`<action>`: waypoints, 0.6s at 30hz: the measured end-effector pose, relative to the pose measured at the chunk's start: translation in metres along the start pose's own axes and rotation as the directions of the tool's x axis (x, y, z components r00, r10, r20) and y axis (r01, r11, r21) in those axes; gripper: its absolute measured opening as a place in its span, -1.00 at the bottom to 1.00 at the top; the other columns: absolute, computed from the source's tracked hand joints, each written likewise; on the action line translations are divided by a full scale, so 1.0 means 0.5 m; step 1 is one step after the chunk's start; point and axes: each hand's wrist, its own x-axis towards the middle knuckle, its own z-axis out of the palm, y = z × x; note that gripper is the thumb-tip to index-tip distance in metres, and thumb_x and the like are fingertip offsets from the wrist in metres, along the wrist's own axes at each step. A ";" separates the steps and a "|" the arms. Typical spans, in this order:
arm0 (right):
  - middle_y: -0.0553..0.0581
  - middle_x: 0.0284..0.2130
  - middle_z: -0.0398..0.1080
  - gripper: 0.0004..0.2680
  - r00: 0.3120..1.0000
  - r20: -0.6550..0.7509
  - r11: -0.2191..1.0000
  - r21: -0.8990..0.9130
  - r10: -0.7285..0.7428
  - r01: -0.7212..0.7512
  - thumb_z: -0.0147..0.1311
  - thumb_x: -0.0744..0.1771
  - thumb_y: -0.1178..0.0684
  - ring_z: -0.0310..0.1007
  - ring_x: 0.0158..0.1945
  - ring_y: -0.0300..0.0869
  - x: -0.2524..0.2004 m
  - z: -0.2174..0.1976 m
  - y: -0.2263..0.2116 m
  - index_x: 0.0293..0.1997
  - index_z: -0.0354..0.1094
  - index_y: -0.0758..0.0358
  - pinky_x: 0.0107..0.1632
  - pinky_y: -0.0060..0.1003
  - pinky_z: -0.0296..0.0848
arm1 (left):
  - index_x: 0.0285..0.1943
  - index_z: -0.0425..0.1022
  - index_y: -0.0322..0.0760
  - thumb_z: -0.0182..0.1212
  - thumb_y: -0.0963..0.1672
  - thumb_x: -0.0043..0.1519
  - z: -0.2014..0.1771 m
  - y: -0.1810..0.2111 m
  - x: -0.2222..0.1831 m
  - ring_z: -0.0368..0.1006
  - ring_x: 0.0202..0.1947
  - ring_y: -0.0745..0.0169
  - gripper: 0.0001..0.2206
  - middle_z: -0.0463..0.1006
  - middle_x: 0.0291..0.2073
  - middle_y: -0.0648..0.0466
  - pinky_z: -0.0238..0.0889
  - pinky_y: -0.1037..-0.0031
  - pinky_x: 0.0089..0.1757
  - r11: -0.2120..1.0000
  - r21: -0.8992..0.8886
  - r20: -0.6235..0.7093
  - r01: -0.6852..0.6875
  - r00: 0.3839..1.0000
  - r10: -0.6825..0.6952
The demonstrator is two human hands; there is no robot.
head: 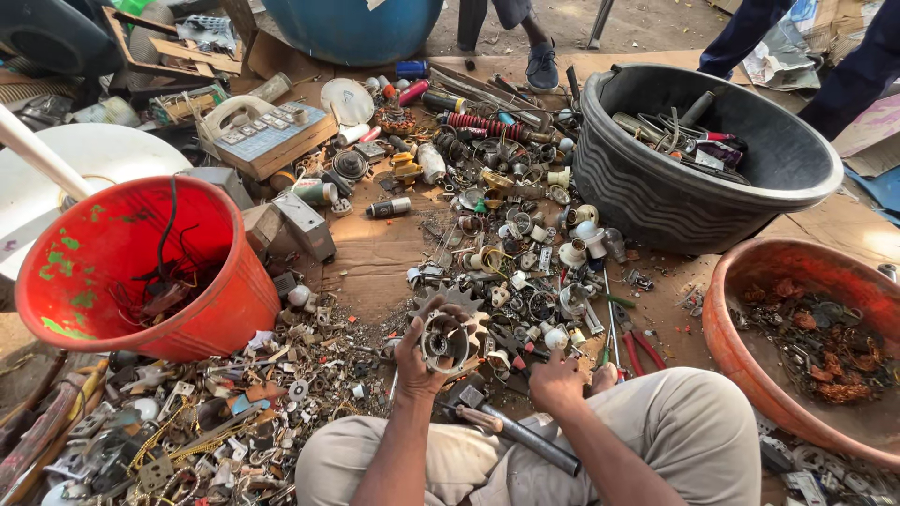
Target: The person sits on the ground and uses a hammer and pliers to dismantle a metal gear-like object. They repeatedly strike the object to break it apart and use pliers to pull off pieces, sorting the resulting fragments into piles on the ground.
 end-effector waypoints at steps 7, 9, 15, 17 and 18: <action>0.38 0.05 0.30 -0.76 0.974 0.206 0.954 0.264 0.089 -0.143 0.09 0.29 -0.07 0.45 -0.04 0.18 0.031 -0.057 0.004 -0.02 0.47 0.18 0.00 0.03 0.47 | 0.23 0.42 -0.47 0.25 -0.02 0.25 0.004 0.014 -0.006 0.57 -0.03 -0.22 -0.52 0.61 -0.09 -0.29 0.41 -0.02 0.09 0.999 -0.034 0.019 -0.026 0.999 0.027; 0.32 -0.04 0.44 -0.76 0.936 0.332 0.776 0.559 0.112 -0.292 0.05 0.31 -0.02 0.56 -0.15 0.04 0.031 -0.066 0.032 -0.01 0.46 0.25 -0.06 -0.11 0.53 | 0.25 0.41 -0.50 0.26 -0.03 0.26 0.002 0.024 -0.012 0.57 -0.05 -0.25 -0.52 0.61 -0.09 -0.30 0.41 0.01 0.07 0.999 -0.022 0.015 -0.041 0.999 0.041; 0.23 -0.14 0.32 -0.67 0.944 0.321 -0.111 0.938 -0.076 -0.328 0.17 0.32 0.11 0.27 -0.14 -0.13 -0.046 -0.150 0.116 0.19 0.43 0.51 -0.12 -0.23 0.21 | 0.25 0.41 -0.44 0.29 -0.05 0.23 0.019 0.057 -0.010 0.57 -0.03 -0.19 -0.53 0.61 -0.10 -0.29 0.45 0.09 0.08 1.000 0.011 0.047 -0.010 0.999 0.009; 0.24 0.13 0.34 -0.58 0.978 0.006 -0.488 0.866 -0.209 -0.109 0.06 0.27 0.08 0.37 0.20 -0.13 -0.106 -0.226 0.117 0.26 0.28 0.47 0.31 -0.21 0.19 | 0.27 0.42 -0.43 0.31 -0.05 0.22 0.028 0.072 -0.006 0.58 -0.05 -0.20 -0.51 0.61 -0.08 -0.31 0.46 0.14 0.02 0.994 0.102 0.107 -0.038 0.994 0.027; 0.27 0.29 0.21 -0.54 0.921 -0.220 -0.562 0.827 -0.321 0.002 0.08 0.27 0.09 0.25 0.36 -0.07 -0.148 -0.272 0.111 0.32 0.18 0.44 0.37 -0.03 0.11 | 0.27 0.42 -0.43 0.32 -0.05 0.21 0.032 0.079 -0.002 0.59 -0.06 -0.20 -0.50 0.61 -0.07 -0.32 0.47 0.16 -0.01 0.988 0.148 0.139 -0.052 0.990 0.032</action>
